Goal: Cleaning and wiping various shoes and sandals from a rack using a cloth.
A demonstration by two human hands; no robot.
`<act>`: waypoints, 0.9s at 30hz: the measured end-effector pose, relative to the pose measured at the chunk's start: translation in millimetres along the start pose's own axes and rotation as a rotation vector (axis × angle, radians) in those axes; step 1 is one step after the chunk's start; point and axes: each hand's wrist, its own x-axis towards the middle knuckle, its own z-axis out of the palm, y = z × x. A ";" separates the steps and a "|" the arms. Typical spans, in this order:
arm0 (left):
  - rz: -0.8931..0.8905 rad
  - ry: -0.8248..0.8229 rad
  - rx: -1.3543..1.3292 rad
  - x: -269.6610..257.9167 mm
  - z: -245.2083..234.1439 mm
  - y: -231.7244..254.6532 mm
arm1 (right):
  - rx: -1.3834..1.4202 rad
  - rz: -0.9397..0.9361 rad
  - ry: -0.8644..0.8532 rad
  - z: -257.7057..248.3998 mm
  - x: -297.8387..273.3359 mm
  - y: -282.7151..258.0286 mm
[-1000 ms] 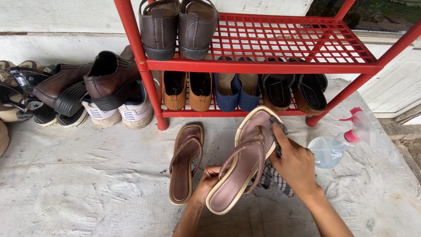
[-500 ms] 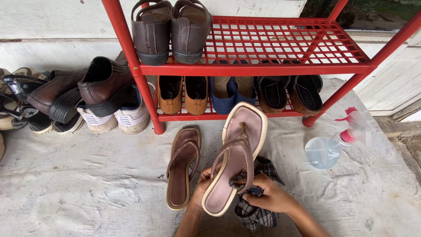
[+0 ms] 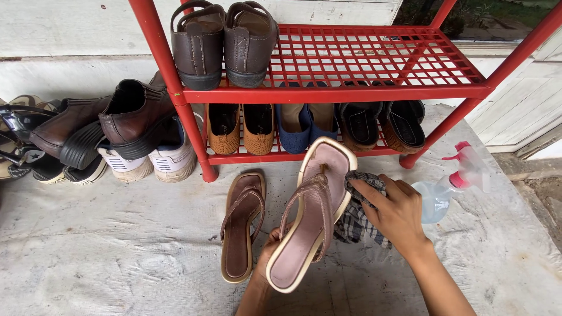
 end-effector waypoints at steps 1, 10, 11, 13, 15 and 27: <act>0.000 0.000 -0.003 -1.0 -6.3 -5.1 | -0.001 -0.001 -0.003 8.6 -4.8 5.5; -0.053 0.004 -0.173 -2.8 61.9 5.4 | 0.712 -0.025 0.128 105.4 -81.6 15.8; -0.036 0.057 -0.133 -4.6 49.0 3.5 | 0.723 -0.036 0.146 100.5 -79.1 4.3; -0.016 0.112 -0.096 -7.7 14.8 -5.0 | 0.735 -0.049 0.161 98.1 -83.0 -9.8; 0.032 0.165 -0.063 -8.6 -27.6 -15.8 | 0.842 0.097 0.058 104.3 -94.4 -14.9; -0.015 0.119 0.143 -5.8 44.1 11.3 | 0.796 -0.113 0.099 80.0 -85.4 -14.2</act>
